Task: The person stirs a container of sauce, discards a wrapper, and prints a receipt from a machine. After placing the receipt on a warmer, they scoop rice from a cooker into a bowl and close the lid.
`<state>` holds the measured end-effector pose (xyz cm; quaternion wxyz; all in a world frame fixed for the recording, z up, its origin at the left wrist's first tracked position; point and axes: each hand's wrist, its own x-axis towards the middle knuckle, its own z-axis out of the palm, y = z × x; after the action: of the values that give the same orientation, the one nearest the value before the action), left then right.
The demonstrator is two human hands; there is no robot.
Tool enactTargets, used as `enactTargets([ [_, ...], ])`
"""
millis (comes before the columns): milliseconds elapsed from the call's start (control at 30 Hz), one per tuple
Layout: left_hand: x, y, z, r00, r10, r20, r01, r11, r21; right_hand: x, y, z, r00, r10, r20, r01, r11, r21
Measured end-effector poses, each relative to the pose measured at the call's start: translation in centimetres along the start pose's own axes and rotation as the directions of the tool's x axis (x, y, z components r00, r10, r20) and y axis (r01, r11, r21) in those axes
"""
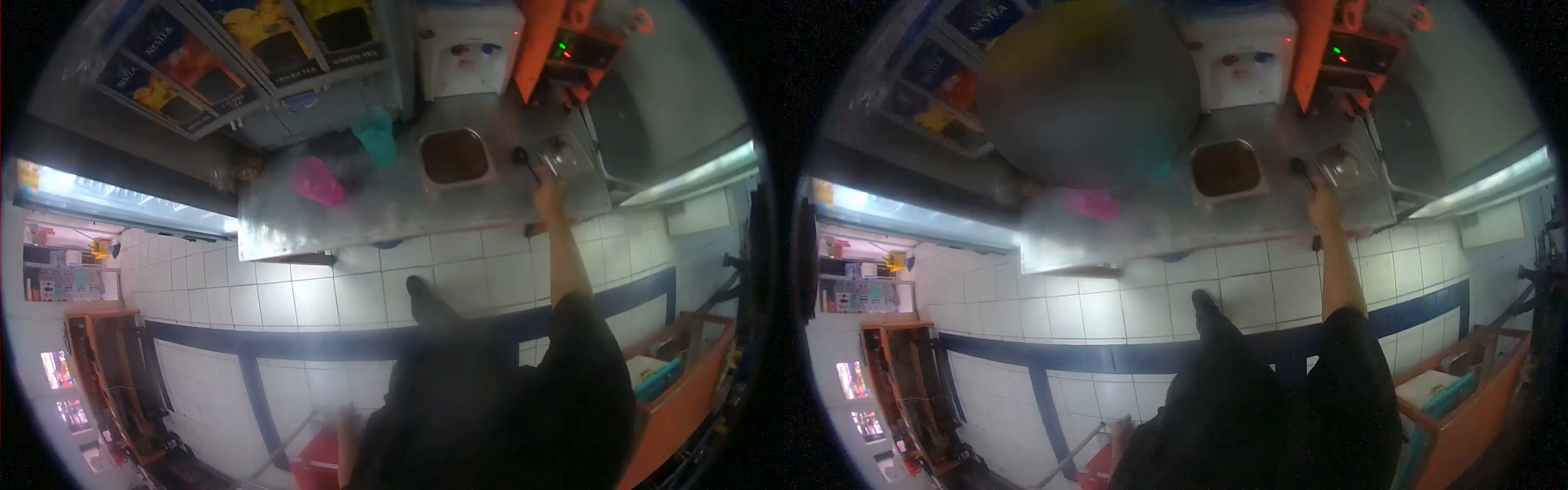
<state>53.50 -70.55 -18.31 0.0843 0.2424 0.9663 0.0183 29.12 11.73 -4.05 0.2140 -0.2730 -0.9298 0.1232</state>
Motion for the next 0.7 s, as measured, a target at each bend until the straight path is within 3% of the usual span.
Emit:
enactTargets([
  [67,-2.7,0.6,-3.4,0.902,-0.281,0.329,0.357,0.913,-0.199,1.4,1.2,2.1,0.966,0.207,0.155,-0.195,0.977,-0.088],
  [167,-2.7,0.4,-6.0,0.764,-0.392,0.513,0.568,0.786,-0.245,2.5,3.1,5.7,0.958,0.266,0.107,-0.247,0.955,-0.161],
  [200,-1.7,0.0,-6.2,0.753,-0.39,0.53,0.576,0.78,-0.245,3.1,3.8,6.6,0.958,0.269,0.101,-0.25,0.953,-0.171],
  [267,0.9,-1.1,-6.4,0.763,-0.354,0.54,0.551,0.793,-0.259,3.3,4.1,6.6,0.897,0.429,0.106,-0.44,0.889,0.124],
  [300,3.0,-2.2,-5.9,0.803,-0.308,0.51,0.492,0.826,-0.276,3.0,4.3,6.2,0.891,0.444,0.099,-0.453,0.885,0.11],
  [367,9.0,-4.9,-4.9,0.916,-0.145,0.374,0.269,0.913,-0.307,2.8,1.2,3.1,0.97,0.244,0.01,-0.236,0.946,-0.221],
  [400,12.9,-6.4,-4.3,0.962,-0.055,0.266,0.148,0.929,-0.339,2.6,0.5,2.2,0.966,0.257,-0.01,-0.252,0.938,-0.237],
  [433,19.3,-5.4,-6.9,0.885,-0.238,0.401,0.441,0.702,-0.558,2.4,-0.3,1.1,0.937,0.342,-0.065,-0.341,0.939,0.039],
  [467,25.8,-3.9,-10.3,0.7,-0.407,0.586,0.709,0.489,-0.508,1.8,-1.5,0.3,0.896,0.432,-0.099,-0.383,0.868,0.317],
  [500,29.9,-5.3,-8.7,0.968,-0.157,0.198,0.248,0.729,-0.638,1.8,-7.3,-4.6,0.959,0.251,-0.134,-0.249,0.968,0.034],
  [533,35.6,-3.5,-12.9,0.96,0.18,-0.216,-0.272,0.789,-0.551,1.1,-10.4,-6.4,0.961,0.236,-0.146,-0.229,0.971,0.062],
  [567,40.0,-0.7,-17.8,0.936,-0.059,0.348,0.302,0.645,-0.702,0.4,-13.0,-7.7,0.963,0.217,-0.158,-0.205,0.975,0.091],
  [600,43.7,0.9,-20.0,0.973,0.176,0.152,-0.022,0.723,-0.691,-0.5,-16.0,-8.8,0.959,0.237,-0.155,-0.209,0.962,0.175],
  [633,46.8,3.9,-23.6,0.961,0.274,0.044,-0.169,0.703,-0.691,-1.3,-19.0,-9.5,0.955,0.254,-0.155,-0.208,0.942,0.263],
  [667,49.8,6.7,-27.2,0.842,0.531,-0.091,-0.484,0.67,-0.563,-1.9,-21.8,-9.9,0.951,0.284,-0.121,-0.217,0.896,0.388],
  [700,51.7,9.6,-29.5,0.876,0.478,0.061,-0.295,0.633,-0.716,-2.3,-24.2,-10.1,0.949,0.304,-0.082,-0.223,0.832,0.507],
])
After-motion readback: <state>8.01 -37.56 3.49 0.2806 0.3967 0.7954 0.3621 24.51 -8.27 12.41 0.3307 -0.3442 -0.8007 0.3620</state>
